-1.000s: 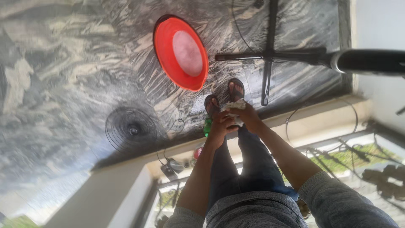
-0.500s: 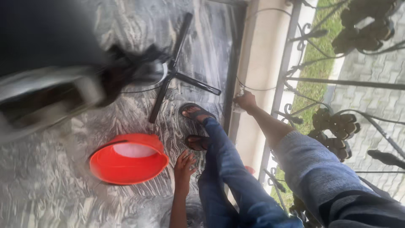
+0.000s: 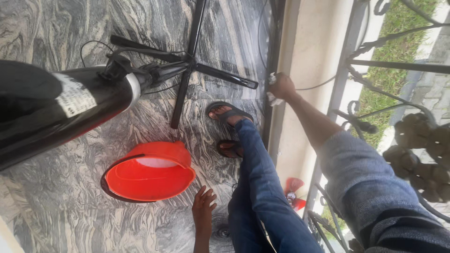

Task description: The person sits on the floor and wipes the metal legs and pole of a standing fan with a white cloth. They dip the cloth into a red bucket of soapy water, continue wiping the fan, then carry the bucket outside and rinse the cloth under a tap.

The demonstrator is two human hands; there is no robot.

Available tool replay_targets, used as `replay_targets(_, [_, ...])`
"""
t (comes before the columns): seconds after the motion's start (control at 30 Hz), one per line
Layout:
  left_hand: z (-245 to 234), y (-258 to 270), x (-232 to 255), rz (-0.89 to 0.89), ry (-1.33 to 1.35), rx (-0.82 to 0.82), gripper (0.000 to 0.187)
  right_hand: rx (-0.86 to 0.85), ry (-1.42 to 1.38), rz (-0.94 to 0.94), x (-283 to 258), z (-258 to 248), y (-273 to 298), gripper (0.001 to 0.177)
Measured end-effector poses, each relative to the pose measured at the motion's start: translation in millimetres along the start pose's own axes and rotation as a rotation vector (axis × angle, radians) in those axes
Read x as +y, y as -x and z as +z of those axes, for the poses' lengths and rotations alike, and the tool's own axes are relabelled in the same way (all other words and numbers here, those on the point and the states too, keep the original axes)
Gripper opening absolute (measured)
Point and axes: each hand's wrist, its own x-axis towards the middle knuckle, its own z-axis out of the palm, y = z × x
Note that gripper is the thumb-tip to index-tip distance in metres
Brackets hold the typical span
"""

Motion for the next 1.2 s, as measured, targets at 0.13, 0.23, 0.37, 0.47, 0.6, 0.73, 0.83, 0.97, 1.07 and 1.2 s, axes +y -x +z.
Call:
replay_targets(0.13, [22,27,13,0.147,-0.088,-0.068,0.056,-0.058,-0.514,-0.028,-71,-59,112,0.043])
replay_targets(0.23, [46,45,41,0.401,-0.113,-0.117,0.053,-0.206,-0.805,-0.068,-103,-101,208,0.038])
replay_targets(0.37, [85,92,106,0.745,-0.018,-0.268,0.051,-0.394,-0.953,-0.111,-142,-135,296,0.039])
replay_targets(0.47, [99,135,134,0.834,-0.017,-0.207,0.045,-0.555,-0.981,-0.154,-166,-136,353,0.038])
replay_targets(0.6, [76,157,140,0.839,0.256,-0.075,0.037,-0.759,-0.95,-0.13,-207,-139,390,0.04])
replay_targets(0.73, [8,186,124,0.613,0.547,-0.01,0.037,-0.599,-0.519,-0.25,-260,-154,421,0.045])
replay_targets(0.83, [-42,212,121,0.648,0.652,0.11,0.032,-0.7,-0.6,-0.379,-297,-162,443,0.053])
replay_targets(0.97, [-88,249,124,0.744,1.037,0.173,0.028,-0.673,-0.501,-0.497,-342,-137,476,0.06])
replay_targets(1.07, [-98,266,131,0.826,1.169,0.321,0.025,-0.882,-0.369,-0.524,-371,-118,512,0.059])
replay_targets(1.2, [-98,283,154,0.914,1.239,0.493,0.038,-0.879,-0.299,-1.338,-398,-98,560,0.044])
